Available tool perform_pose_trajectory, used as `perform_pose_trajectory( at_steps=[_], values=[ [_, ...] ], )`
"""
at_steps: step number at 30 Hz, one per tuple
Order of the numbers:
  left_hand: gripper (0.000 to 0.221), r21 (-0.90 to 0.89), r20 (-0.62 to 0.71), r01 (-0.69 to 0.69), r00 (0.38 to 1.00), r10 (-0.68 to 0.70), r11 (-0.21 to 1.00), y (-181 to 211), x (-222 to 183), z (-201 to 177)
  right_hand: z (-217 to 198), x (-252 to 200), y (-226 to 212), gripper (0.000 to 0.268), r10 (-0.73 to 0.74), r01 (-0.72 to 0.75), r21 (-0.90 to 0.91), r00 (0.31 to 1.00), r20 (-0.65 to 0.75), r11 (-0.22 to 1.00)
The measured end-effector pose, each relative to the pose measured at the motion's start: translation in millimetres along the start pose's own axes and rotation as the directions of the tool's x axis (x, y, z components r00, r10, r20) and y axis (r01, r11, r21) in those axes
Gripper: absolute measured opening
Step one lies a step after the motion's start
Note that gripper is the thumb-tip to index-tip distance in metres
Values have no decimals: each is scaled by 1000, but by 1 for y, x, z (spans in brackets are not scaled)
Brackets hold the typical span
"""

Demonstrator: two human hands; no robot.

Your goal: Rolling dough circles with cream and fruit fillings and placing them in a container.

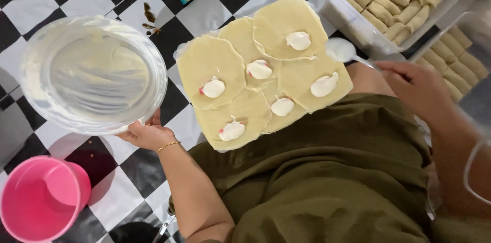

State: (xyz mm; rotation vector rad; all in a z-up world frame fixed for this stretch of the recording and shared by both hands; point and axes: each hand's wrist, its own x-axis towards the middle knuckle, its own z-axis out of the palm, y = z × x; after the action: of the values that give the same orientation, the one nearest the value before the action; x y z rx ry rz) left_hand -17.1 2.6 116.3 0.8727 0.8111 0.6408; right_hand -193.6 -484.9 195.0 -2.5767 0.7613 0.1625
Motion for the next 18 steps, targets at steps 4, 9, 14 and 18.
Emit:
perform_pose_trajectory(
  at_steps=[4,9,14,18],
  values=[
    [74,7,-13,27,1000,-27,1000,0,8,-1,-4,-3,-56,39,-107,108,40,994,-38,993],
    [70,-12,15,11,1000,-11,1000,1,12,1,16,7,-90,32,-197,234,264,967,-159,936],
    [72,0,1,49,999,-49,999,7,10,5,68,66,-37,38,-319,310,-76,921,-225,948],
    [67,-24,1,46,999,-46,999,5,16,5,70,86,-15,43,-204,191,-78,954,-218,978]
  ],
)
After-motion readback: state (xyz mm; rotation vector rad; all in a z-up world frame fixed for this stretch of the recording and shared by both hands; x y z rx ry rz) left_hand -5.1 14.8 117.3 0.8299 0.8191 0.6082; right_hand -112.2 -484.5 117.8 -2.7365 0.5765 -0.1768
